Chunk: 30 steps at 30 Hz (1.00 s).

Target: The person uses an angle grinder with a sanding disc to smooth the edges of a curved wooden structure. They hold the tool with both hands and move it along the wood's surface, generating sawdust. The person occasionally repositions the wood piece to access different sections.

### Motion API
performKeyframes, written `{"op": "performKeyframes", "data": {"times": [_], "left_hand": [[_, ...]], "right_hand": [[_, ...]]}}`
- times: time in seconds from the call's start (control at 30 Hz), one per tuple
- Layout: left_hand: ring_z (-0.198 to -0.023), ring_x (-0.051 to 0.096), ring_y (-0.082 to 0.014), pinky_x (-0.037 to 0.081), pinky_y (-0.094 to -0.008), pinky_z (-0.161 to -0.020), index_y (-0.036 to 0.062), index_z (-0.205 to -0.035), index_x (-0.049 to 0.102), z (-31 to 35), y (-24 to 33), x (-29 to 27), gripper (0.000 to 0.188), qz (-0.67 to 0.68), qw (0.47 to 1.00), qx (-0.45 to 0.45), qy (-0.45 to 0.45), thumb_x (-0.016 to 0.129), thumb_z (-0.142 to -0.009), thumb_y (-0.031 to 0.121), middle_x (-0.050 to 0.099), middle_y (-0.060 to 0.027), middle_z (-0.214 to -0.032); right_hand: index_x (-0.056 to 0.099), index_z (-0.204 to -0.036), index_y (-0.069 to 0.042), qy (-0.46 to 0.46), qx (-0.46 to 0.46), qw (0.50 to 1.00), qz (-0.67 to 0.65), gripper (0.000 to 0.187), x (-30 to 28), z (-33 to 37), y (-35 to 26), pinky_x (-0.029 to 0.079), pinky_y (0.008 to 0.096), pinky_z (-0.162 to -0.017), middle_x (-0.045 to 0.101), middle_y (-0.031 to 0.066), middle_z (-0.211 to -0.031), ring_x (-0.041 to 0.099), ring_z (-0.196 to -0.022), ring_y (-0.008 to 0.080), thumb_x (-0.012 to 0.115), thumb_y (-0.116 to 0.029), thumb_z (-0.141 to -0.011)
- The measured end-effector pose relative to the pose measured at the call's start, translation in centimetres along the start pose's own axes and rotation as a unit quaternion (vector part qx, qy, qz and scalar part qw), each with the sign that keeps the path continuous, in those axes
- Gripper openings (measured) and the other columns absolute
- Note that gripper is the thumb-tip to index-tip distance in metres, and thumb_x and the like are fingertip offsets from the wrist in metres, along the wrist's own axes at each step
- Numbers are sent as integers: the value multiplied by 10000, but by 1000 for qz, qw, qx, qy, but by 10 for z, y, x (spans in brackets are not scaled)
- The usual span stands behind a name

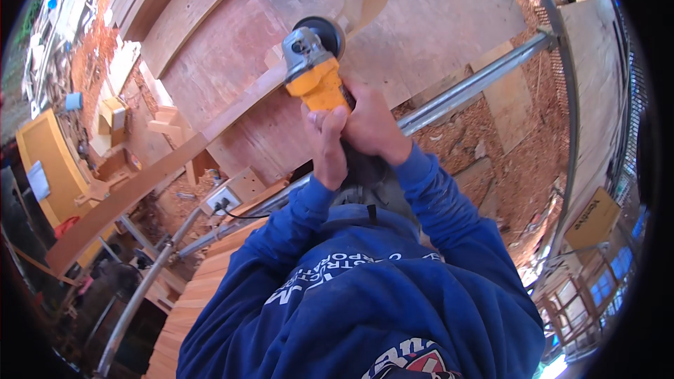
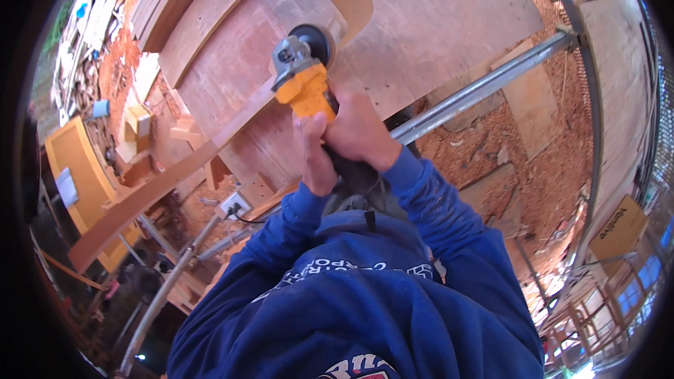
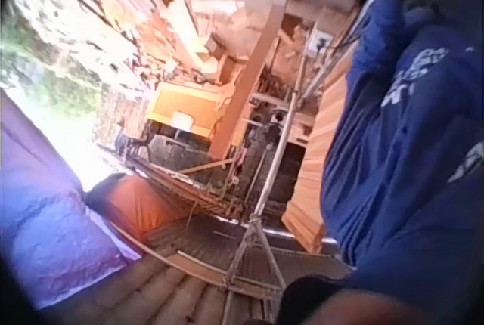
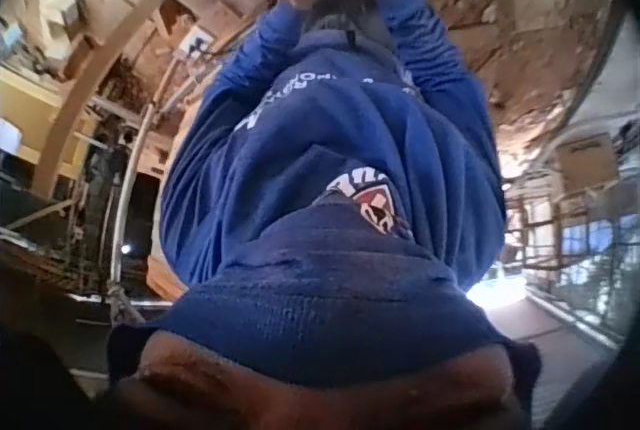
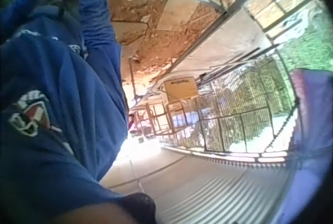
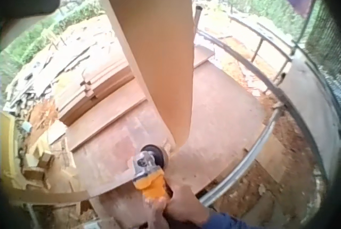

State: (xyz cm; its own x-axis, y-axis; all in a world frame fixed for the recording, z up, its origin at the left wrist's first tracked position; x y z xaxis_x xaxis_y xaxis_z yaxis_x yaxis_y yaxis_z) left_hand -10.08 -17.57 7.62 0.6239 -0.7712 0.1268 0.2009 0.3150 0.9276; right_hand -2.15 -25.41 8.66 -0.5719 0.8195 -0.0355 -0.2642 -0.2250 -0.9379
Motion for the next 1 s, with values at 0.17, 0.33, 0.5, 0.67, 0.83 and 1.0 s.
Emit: {"op": "performKeyframes", "data": {"times": [0.17,0.33,0.5,0.67,0.83,1.0], "left_hand": [[-1014,593,-150,475,-306,-911,52,-1255,533,26,0,-37,423,214,969,-124,-3,530,-978,372,601,-62,-1120],[-1086,618,-189,484,-329,-963,43,-1360,485,19,-3,-46,503,173,977,-121,19,518,-980,371,604,-82,-1206],[-1071,616,-178,485,-321,-944,28,-1358,477,8,-6,-26,512,170,979,-111,2,518,-976,367,597,-85,-1211],[-1087,575,-148,470,-300,-950,16,-1355,438,-2,-25,-11,501,205,970,-127,-18,585,-964,293,579,-80,-1212],[-1041,578,-145,480,-298,-929,11,-1289,454,-17,-14,5,429,212,971,-107,-11,589,-964,257,580,-79,-1166],[-1019,576,-142,488,-295,-905,9,-1244,463,-24,-12,5,372,195,975,-110,-3,584,-968,227,580,-82,-1144]], "right_hand": [[585,-1204,13,6,-107,994,16,561,41,9,20,512,404,-879,641,210,-1101,652,-1004,364,782,-301,-782],[586,-1255,23,-77,26,995,54,575,45,8,16,518,375,-861,685,199,-1039,665,-946,280,773,-283,-805],[611,-1204,20,-47,35,997,56,486,30,3,9,539,389,-804,707,206,-978,697,-876,324,740,-238,-812],[616,-1194,32,-22,59,996,59,484,12,-1,2,538,366,-810,713,191,-981,698,-894,251,747,-246,-821],[606,-1220,44,-9,79,995,57,493,2,-11,-2,530,320,-827,704,129,-1024,659,-921,168,765,-204,-825],[606,-1217,48,0,87,996,37,491,1,-16,6,528,317,-827,704,121,-1018,654,-922,157,764,-197,-822]]}}
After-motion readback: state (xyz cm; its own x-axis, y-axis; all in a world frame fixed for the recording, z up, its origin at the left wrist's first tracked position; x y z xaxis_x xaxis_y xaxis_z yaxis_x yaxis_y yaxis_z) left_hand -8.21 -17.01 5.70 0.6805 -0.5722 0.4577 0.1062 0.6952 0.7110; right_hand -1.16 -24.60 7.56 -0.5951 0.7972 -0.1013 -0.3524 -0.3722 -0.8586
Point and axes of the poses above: each hand's wrist, its own z-axis away from the middle knuckle, its own x-axis out of the palm, y = z × x, the point moved 1 cm from there along -z, towards the middle knuckle
